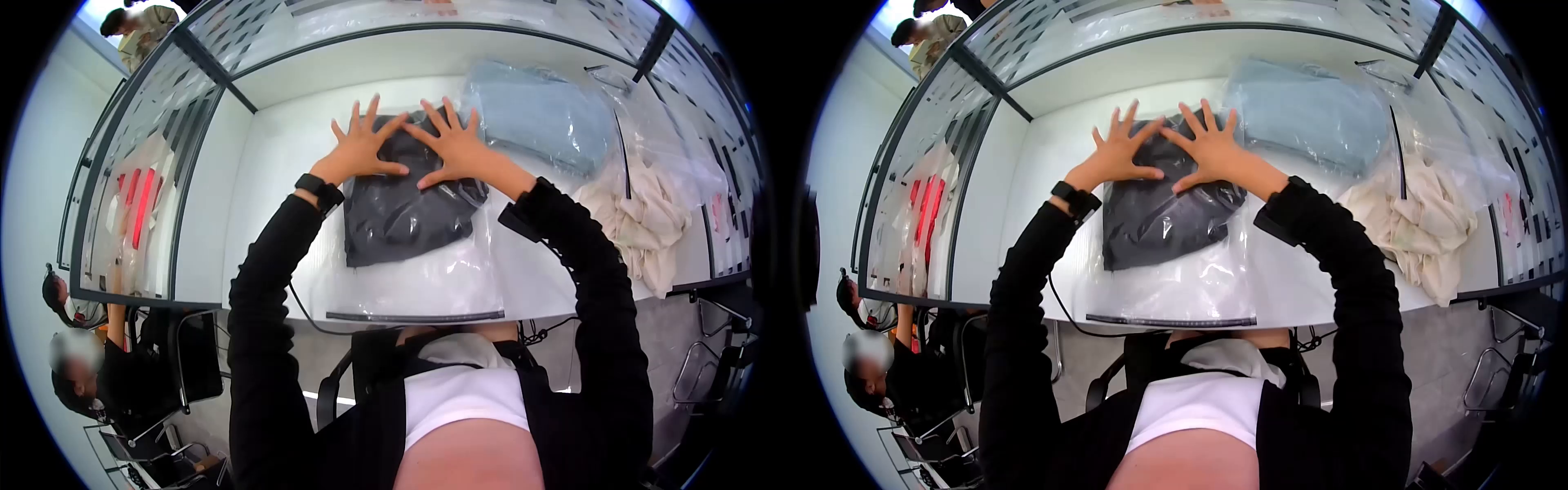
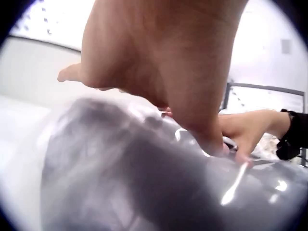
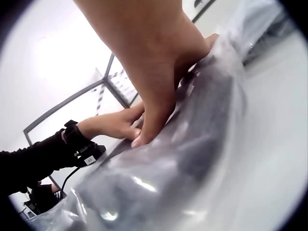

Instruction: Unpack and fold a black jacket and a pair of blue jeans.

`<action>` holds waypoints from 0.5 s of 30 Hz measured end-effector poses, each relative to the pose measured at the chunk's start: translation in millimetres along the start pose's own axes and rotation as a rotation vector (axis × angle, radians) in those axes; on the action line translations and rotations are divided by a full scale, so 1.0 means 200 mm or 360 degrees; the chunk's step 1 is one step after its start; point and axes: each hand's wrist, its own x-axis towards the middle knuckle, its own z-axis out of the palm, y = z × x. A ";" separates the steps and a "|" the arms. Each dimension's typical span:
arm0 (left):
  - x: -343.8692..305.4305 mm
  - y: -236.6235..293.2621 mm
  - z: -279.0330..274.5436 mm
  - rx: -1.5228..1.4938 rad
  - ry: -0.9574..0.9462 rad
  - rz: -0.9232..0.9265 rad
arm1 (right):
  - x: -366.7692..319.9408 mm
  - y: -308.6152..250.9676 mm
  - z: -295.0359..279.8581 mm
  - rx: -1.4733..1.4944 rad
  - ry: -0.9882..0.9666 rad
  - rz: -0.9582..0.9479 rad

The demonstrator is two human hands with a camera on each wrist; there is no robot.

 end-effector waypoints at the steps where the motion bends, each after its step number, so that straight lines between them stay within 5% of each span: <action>1: 0.04 -0.03 0.11 -0.0012 -0.0245 -0.0043 | 0.02 0.02 0.03 0.0002 -0.0093 0.0003; 8: 0.10 -0.07 0.23 -0.0259 -0.0485 -0.0075 | 0.07 0.05 0.15 0.0023 -0.0350 0.0033; 12: 0.04 0.02 0.13 0.0101 -0.0300 -0.0128 | 0.03 0.03 0.13 -0.0014 -0.0159 0.0029; 15: -0.17 0.12 0.05 0.0298 0.0161 0.0293 | -0.15 -0.08 0.04 -0.0016 0.0166 -0.0108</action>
